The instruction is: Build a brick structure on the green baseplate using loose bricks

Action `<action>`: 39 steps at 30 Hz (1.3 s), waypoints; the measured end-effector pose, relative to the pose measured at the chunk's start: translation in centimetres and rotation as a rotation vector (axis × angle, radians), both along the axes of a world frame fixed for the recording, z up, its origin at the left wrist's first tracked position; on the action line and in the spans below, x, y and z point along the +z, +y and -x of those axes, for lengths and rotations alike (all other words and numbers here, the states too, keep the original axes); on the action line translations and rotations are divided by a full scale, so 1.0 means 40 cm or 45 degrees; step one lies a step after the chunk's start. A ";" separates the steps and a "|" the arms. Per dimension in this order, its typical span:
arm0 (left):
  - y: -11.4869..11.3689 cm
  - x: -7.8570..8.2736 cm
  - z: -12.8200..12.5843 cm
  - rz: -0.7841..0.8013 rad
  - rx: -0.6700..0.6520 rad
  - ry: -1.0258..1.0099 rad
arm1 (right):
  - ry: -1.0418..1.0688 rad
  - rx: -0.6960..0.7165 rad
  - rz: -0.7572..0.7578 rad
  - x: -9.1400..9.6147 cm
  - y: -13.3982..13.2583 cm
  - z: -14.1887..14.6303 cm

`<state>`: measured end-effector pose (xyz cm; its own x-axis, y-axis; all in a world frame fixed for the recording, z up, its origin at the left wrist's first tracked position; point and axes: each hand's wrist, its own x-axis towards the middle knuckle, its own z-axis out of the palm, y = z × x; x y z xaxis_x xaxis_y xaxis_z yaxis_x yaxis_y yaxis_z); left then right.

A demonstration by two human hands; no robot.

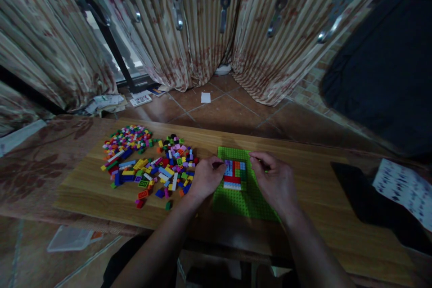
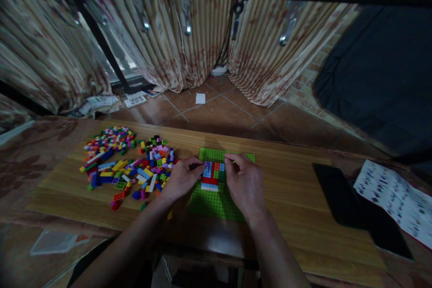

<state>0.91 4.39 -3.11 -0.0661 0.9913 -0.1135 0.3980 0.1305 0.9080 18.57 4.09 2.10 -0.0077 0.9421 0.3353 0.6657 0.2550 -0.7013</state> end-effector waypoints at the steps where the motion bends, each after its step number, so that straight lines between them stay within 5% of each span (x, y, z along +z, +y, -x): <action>1: 0.000 -0.001 -0.001 -0.004 -0.001 -0.002 | -0.010 0.002 0.005 0.000 0.000 0.000; 18: -0.007 0.024 -0.005 -0.029 0.039 0.009 | -0.591 0.282 0.269 -0.040 -0.023 0.065; 39: -0.023 0.024 -0.008 -0.080 0.055 -0.099 | -0.397 0.273 0.188 -0.044 -0.029 0.070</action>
